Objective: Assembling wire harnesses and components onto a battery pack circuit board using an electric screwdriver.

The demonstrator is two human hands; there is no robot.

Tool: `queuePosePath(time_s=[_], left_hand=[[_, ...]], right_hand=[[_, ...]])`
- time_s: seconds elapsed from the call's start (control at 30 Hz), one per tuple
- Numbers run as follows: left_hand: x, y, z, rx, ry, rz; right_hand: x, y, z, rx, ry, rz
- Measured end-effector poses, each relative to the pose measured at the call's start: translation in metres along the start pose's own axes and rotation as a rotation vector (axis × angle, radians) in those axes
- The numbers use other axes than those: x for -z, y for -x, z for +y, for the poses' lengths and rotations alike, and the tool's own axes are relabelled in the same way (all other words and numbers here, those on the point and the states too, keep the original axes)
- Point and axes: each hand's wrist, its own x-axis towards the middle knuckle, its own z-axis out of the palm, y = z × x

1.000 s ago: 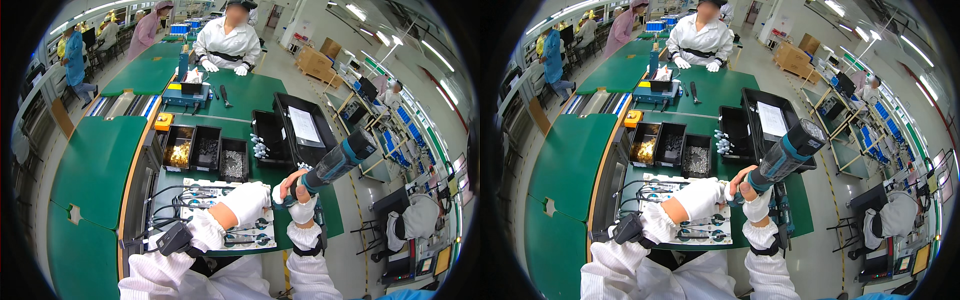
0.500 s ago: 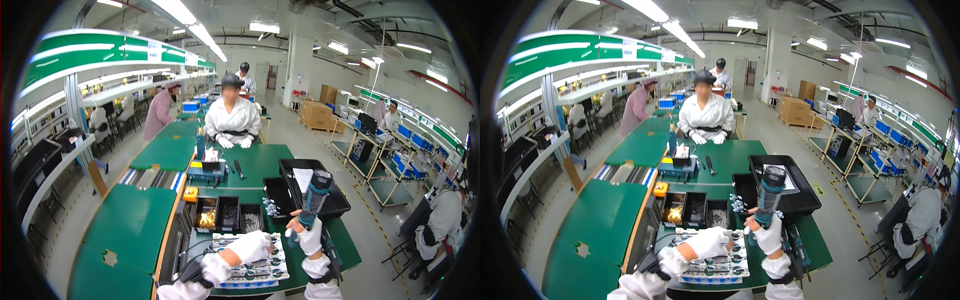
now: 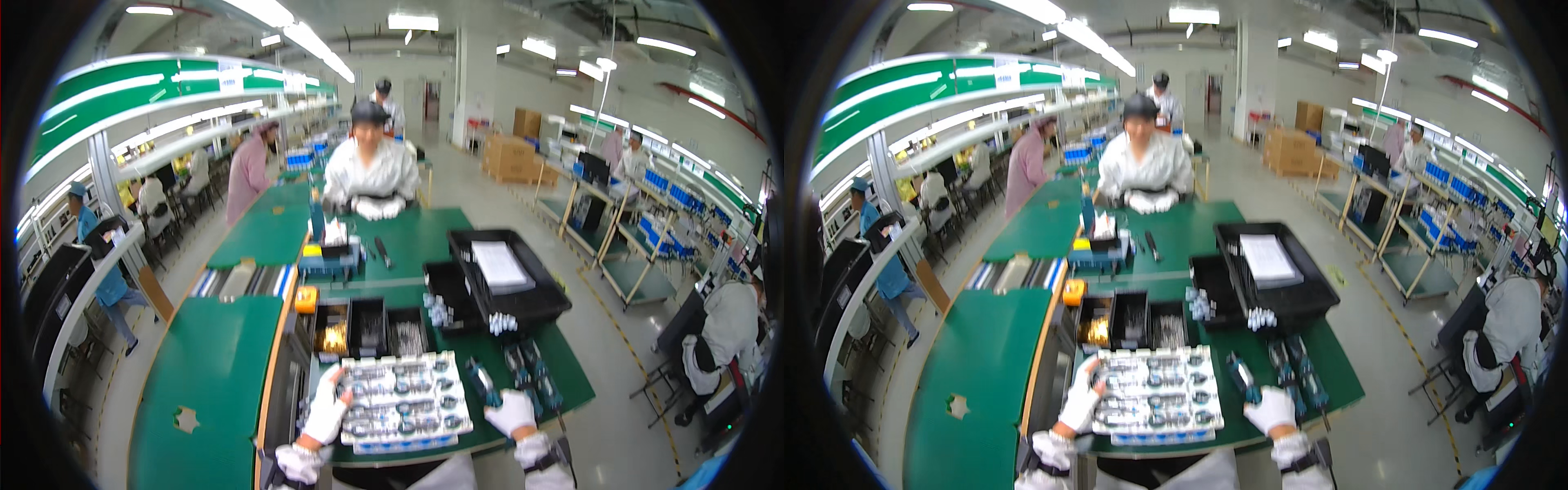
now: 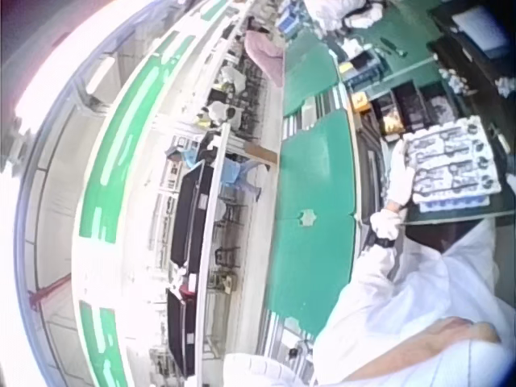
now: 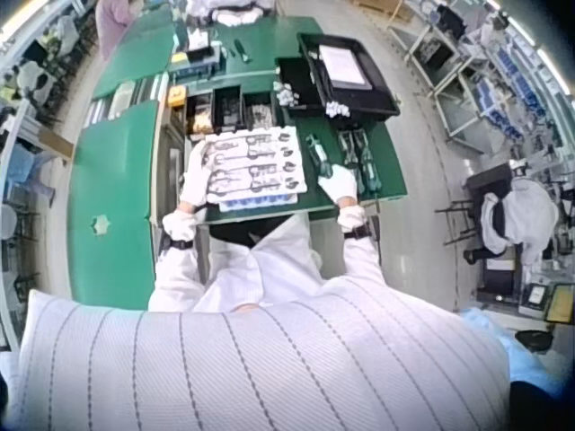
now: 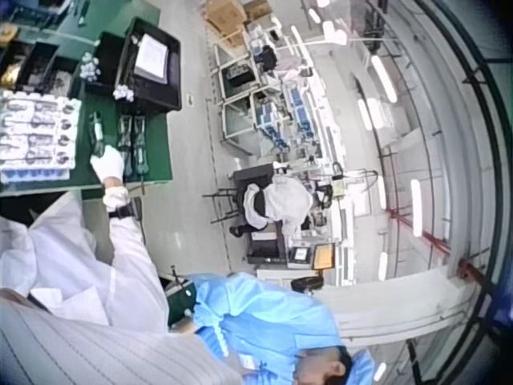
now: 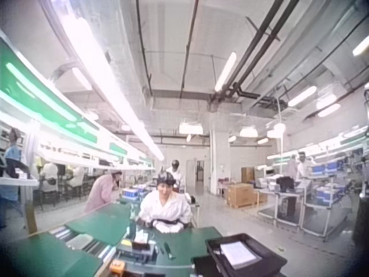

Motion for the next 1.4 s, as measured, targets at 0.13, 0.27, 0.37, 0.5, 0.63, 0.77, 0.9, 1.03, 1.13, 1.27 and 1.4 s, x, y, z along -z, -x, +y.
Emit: queuePosePath(time_s=[0.13, 0.27, 0.37, 0.5, 0.63, 0.77, 0.9, 1.03, 1.13, 1.27, 1.4], left_hand=[[-0.001, -0.009, 0.043, 0.200, 0.165, -0.016], [0.003, -0.011, 0.001, 0.260, 0.184, -0.040], [-0.004, -0.020, -0.054, 0.386, 0.352, 0.039], [-0.016, -0.044, -0.033, 0.636, 0.912, 0.014], [-0.017, -0.037, -0.054, 0.601, 1.010, 0.128], [-0.033, -0.017, 0.002, 0.687, 0.995, 0.229], [-0.033, 0.014, -0.016, 0.762, 1.080, 0.270], [-0.023, 0.001, -0.043, 0.734, 0.805, 0.192], [-0.035, -0.040, -0.005, 0.692, 0.755, 0.238], [-0.016, -0.066, 0.004, 0.782, 0.847, 0.012], [-0.015, -0.077, 0.027, 0.841, 0.832, 0.054]], right_hand=[[-0.013, -0.016, -0.002, 0.045, 0.134, 0.079], [-0.031, 0.034, -0.017, 0.259, -0.358, 0.349], [-0.049, 0.091, -0.050, 0.283, -0.812, 0.208], [-0.076, 0.100, -0.092, 0.213, -0.583, 0.291], [-0.085, 0.092, -0.107, 0.110, -0.765, 0.297], [-0.061, 0.109, -0.099, 0.094, -0.691, 0.278], [0.018, 0.135, -0.122, -0.021, -0.669, 0.151], [0.043, 0.113, -0.122, -0.023, -0.578, -0.004], [0.057, 0.075, -0.128, -0.148, -0.338, -0.155], [0.057, 0.033, -0.148, -0.104, -0.180, -0.035], [0.050, 0.007, -0.155, -0.085, -0.090, 0.038]])
